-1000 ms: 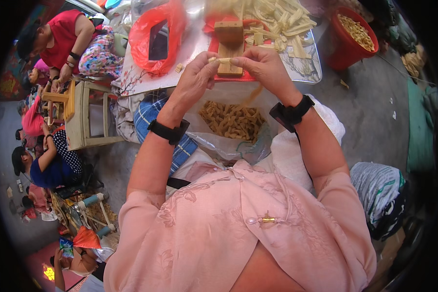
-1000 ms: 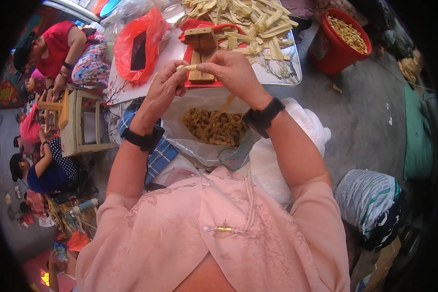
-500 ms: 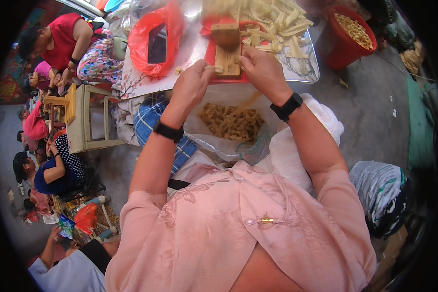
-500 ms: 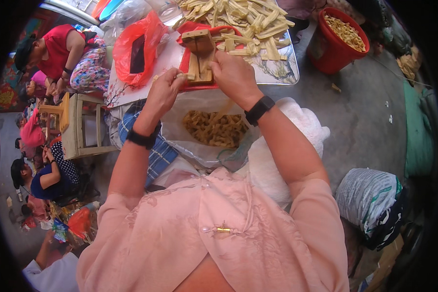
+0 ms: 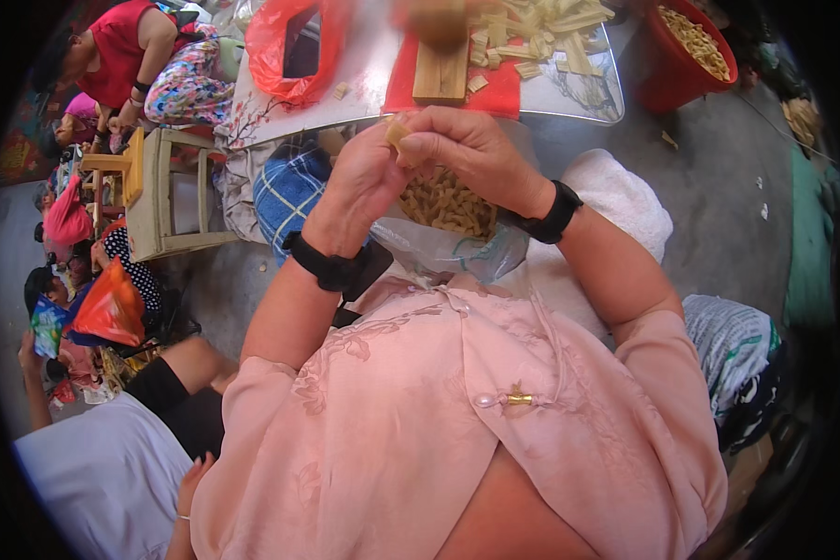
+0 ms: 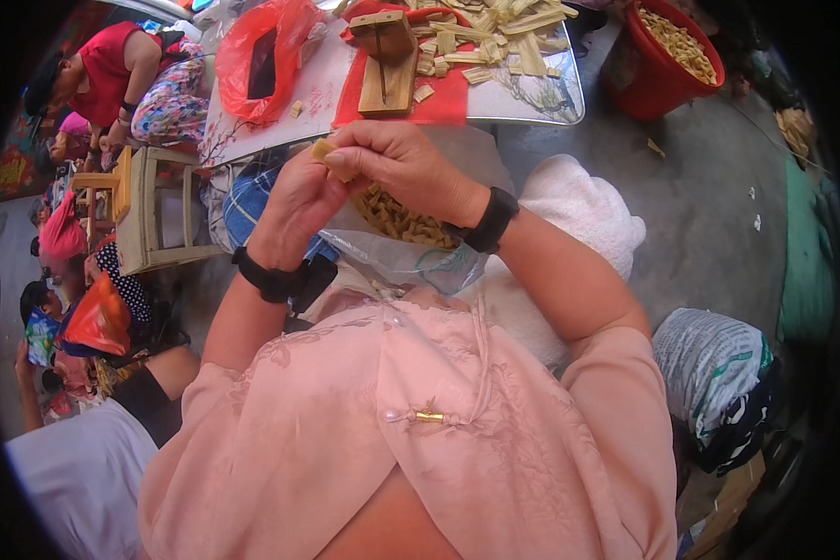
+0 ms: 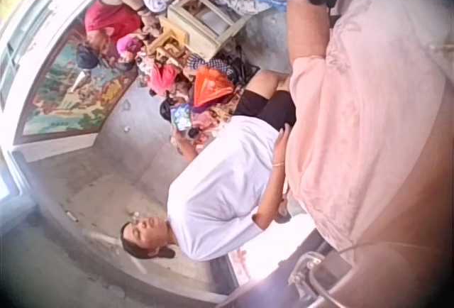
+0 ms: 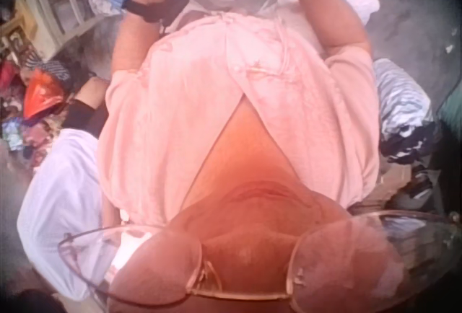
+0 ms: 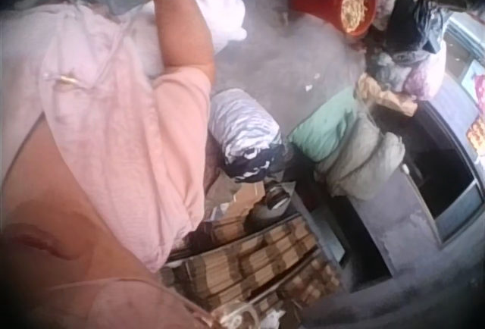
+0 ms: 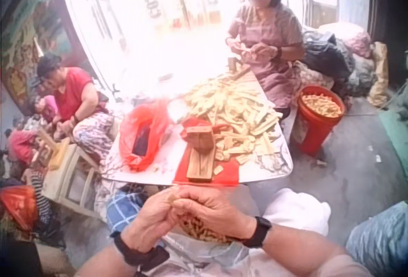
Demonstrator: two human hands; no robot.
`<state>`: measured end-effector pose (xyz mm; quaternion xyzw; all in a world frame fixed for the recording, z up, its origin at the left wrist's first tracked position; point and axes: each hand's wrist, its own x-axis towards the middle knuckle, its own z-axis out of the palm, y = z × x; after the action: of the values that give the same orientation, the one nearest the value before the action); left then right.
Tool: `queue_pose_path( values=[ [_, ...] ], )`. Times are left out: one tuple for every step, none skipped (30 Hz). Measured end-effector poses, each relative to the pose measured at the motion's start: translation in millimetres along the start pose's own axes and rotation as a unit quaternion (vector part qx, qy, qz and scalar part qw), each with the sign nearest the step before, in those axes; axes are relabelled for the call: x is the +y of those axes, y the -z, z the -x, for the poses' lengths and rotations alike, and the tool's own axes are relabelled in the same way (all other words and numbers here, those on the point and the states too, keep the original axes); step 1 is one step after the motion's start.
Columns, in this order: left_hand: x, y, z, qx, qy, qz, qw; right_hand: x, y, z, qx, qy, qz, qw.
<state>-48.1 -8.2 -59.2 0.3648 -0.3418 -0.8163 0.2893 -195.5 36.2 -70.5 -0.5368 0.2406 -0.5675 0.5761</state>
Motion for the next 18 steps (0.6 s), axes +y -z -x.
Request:
queue_pose_path(
  values=[
    [-2.4, 7.2, -2.3, 0.001, -0.001, -0.001, 1.0, -2.7, 1.6, -2.0, 0.01, -0.049, -0.024, 0.998],
    [-7.7, 17.5, -6.2, -0.054, 0.017, 0.006, 0.998, -4.7, 2.6, -3.7, 0.02, -0.1, -0.048, 0.994],
    [-12.4, 27.1, -9.1, -0.108, 0.034, 0.012, 0.993, -5.7, 2.3, -6.2, 0.06, -0.089, -0.003, 0.994],
    [-13.9, 19.0, -5.7, -0.108, 0.036, 0.013, 0.993, -1.9, 4.4, -6.3, 0.061, -0.09, -0.003, 0.994],
    [-15.2, 4.7, 0.2, -0.057, 0.042, -0.069, 0.995, 4.5, 6.9, -6.0, 0.089, -0.036, 0.065, 0.993],
    [-16.4, -3.2, 3.5, -0.005, 0.048, -0.15, 0.987, 8.1, 8.2, -4.8, 0.115, 0.017, 0.133, 0.984],
    [-12.0, -1.5, 3.6, -0.004, 0.046, -0.284, 0.958, 2.0, 8.7, -4.3, 0.094, 0.054, 0.284, 0.953],
    [-10.7, -3.2, 5.4, -0.005, 0.047, -0.283, 0.958, 5.3, 9.2, -4.3, 0.094, 0.053, 0.285, 0.952],
    [-9.1, -5.8, 9.0, 0.032, -0.163, -0.478, 0.863, 11.6, 9.9, -4.6, 0.116, 0.052, 0.26, 0.957],
    [-5.6, -10.4, 12.8, 0.067, -0.359, -0.628, 0.687, 11.3, 9.1, -6.4, 0.137, 0.05, 0.236, 0.961],
    [-2.0, -15.0, 18.4, 0.09, -0.412, -0.634, 0.648, 6.6, 11.9, -4.9, 0.143, 0.011, 0.175, 0.974],
    [-0.9, -19.9, 20.4, 0.09, -0.412, -0.633, 0.649, 0.8, 13.1, -2.5, 0.143, 0.011, 0.176, 0.974],
    [2.5, -24.8, 22.3, 0.111, -0.443, -0.59, 0.666, -8.4, 10.6, -3.4, 0.102, -0.084, -0.016, 0.991],
    [6.1, -28.6, 24.2, 0.132, -0.471, -0.545, 0.681, -15.4, 7.7, -3.0, 0.055, -0.177, -0.207, 0.961],
    [11.0, -30.3, 26.7, 0.101, -0.51, -0.572, 0.635, -19.4, 4.4, -1.1, 0.035, -0.215, -0.282, 0.934],
    [14.0, -28.5, 25.1, 0.103, -0.513, -0.572, 0.632, -21.7, 6.3, -1.7, 0.032, -0.214, -0.28, 0.935],
    [15.7, -25.5, 23.0, 0.087, -0.517, -0.58, 0.624, -23.5, 10.2, -1.8, -0.014, -0.244, -0.331, 0.912],
    [16.6, -22.4, 21.0, 0.072, -0.52, -0.588, 0.615, -24.4, 12.9, -2.2, -0.06, -0.273, -0.38, 0.882]
  ],
)
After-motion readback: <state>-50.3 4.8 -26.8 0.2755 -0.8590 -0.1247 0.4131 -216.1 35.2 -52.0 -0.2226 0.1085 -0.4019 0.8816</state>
